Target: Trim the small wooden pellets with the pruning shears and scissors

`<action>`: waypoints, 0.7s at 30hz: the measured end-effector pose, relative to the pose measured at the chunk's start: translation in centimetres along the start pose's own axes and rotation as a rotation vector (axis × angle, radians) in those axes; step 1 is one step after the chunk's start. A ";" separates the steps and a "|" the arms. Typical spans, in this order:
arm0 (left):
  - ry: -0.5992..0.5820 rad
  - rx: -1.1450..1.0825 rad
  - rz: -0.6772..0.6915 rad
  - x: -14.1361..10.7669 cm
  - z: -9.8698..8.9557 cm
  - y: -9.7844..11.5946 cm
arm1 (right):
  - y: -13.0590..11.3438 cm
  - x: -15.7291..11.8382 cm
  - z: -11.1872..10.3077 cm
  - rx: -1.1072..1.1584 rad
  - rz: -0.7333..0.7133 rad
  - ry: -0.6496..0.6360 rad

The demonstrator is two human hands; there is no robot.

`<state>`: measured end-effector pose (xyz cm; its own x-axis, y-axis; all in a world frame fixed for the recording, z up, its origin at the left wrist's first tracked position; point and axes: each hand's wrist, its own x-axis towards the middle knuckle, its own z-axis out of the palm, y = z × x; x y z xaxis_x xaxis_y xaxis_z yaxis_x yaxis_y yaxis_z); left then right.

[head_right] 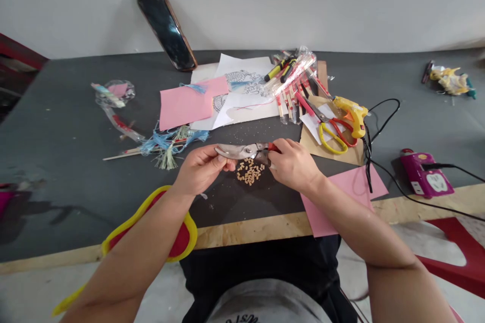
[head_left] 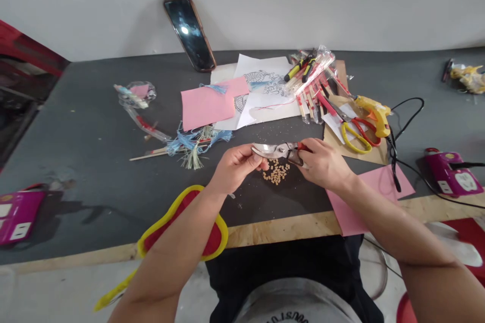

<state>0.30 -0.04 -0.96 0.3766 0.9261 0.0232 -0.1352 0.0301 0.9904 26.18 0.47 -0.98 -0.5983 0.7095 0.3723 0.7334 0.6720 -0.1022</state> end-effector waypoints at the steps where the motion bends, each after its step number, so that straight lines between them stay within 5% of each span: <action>1: -0.002 -0.005 0.003 0.0 0.0 0.0 | 0.0 0.0 0.0 -0.002 0.000 0.004; 21: 0.119 0.111 0.048 0.1 0.6 0.3 | 0.1 0.2 -0.3 0.012 0.053 -0.007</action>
<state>0.84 -0.12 -0.56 0.2604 0.9636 0.0609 -0.0460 -0.0507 0.9977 26.18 0.63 -0.65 -0.5610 0.7456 0.3597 0.7601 0.6360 -0.1329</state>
